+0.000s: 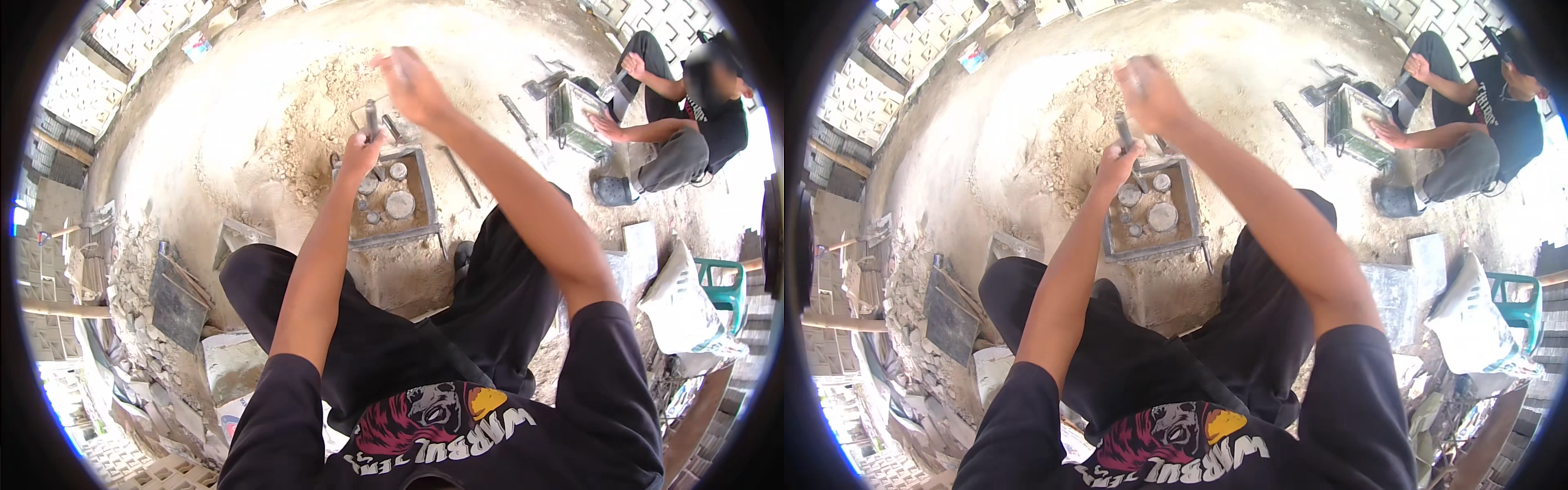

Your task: The person fills a metal mold with sand, levels the surface with a hand tool, and uses a rod to compress the material inside several small circular cavities within the mold.

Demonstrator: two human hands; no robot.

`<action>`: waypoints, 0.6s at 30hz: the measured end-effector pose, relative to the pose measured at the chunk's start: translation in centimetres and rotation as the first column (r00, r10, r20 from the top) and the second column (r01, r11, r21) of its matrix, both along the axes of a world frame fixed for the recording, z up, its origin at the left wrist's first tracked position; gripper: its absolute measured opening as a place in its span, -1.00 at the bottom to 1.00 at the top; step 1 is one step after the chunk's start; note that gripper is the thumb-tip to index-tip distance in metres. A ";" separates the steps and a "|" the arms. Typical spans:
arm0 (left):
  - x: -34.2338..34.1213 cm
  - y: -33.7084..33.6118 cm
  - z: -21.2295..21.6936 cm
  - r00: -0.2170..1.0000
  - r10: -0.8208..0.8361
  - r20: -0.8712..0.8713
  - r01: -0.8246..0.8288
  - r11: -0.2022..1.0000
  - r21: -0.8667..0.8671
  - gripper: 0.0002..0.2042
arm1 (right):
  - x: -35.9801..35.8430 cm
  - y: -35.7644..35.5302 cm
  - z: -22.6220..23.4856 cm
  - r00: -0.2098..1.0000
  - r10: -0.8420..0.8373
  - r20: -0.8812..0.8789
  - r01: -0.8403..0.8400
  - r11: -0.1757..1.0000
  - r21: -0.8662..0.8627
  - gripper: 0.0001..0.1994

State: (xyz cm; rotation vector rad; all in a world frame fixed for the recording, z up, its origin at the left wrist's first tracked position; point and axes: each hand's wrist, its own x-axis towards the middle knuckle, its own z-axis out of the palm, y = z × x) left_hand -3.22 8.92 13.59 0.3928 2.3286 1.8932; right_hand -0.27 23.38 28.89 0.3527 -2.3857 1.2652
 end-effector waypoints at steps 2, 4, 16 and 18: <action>-0.3 -1.0 -0.1 0.997 -0.005 0.074 -0.004 0.993 0.116 -0.66 | 1.4 2.7 1.2 0.995 -0.041 -0.093 0.034 0.997 -0.074 -0.39; -1.4 -1.2 0.2 0.985 -0.086 0.150 0.045 0.964 0.261 -0.63 | 3.8 6.7 2.1 0.993 0.053 0.101 -0.035 0.984 -0.178 -0.38; -2.3 -0.8 -3.8 0.977 0.129 0.172 -0.206 0.795 0.570 -0.63 | 10.4 13.3 4.0 0.936 0.052 0.348 -0.118 0.978 0.172 -0.47; -2.6 -1.2 -3.7 0.982 0.038 0.184 -0.152 0.737 0.659 -0.63 | 10.3 13.9 3.8 0.925 0.033 0.379 -0.139 0.957 0.256 -0.56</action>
